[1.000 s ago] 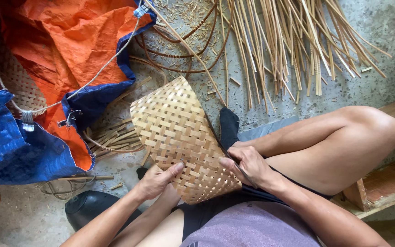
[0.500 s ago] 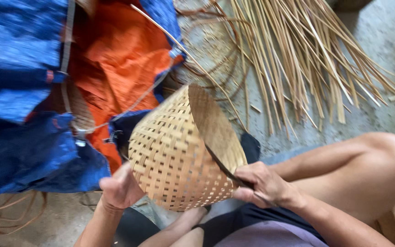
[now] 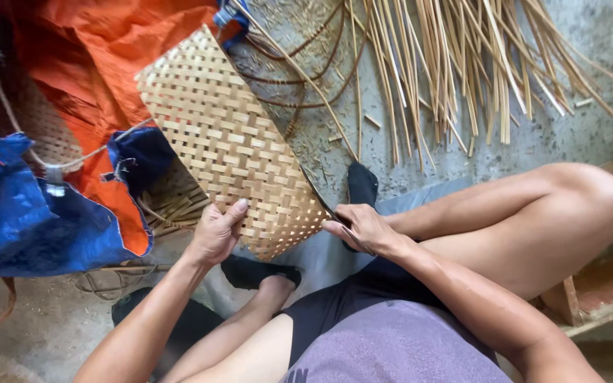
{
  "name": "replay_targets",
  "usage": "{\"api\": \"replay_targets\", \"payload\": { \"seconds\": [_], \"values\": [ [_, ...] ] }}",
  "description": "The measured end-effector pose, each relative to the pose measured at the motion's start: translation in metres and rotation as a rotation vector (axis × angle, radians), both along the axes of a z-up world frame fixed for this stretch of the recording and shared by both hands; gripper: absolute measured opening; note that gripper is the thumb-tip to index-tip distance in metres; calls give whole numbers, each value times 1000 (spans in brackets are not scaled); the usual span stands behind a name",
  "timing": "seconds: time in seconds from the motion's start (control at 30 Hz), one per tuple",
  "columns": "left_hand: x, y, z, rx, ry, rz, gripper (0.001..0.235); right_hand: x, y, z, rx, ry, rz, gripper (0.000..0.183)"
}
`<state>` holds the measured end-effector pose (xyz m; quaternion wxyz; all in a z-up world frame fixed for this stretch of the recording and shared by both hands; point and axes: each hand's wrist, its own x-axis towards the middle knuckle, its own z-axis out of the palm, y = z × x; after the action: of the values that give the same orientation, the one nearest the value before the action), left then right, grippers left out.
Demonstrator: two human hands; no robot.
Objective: The person sits on the floor and uses a curved metal tool to press and shape the edges of a partially woven bamboo basket. They rotate the basket and continue pressing along the rim, then set it down and pick up another basket to repeat the process.
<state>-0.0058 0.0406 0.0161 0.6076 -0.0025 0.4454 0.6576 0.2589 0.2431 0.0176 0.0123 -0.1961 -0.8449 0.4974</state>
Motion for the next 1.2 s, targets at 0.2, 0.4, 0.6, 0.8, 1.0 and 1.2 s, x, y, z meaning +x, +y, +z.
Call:
{"api": "replay_targets", "payload": {
  "seconds": [0.2,0.4,0.6,0.8,1.0,1.2],
  "values": [
    [-7,-2,5,5,-22,6,38,-11,-3,-5,5,5,0,46],
    [-11,-13,-5,-23,-55,-9,34,-11,-5,-3,-17,28,7,49],
    [-4,-16,-14,-54,-30,-46,33,-14,-6,-3,-50,-10,-18,47],
    [-3,-20,-19,-73,-46,-47,33,-17,-9,-1,-11,-31,-25,48],
    [5,-24,-22,-71,-38,-80,32,-22,-9,-6,-9,97,-47,42],
    [4,-31,-32,-71,-49,-94,33,-22,-14,-9,-30,-82,-69,48]
  ]
}}
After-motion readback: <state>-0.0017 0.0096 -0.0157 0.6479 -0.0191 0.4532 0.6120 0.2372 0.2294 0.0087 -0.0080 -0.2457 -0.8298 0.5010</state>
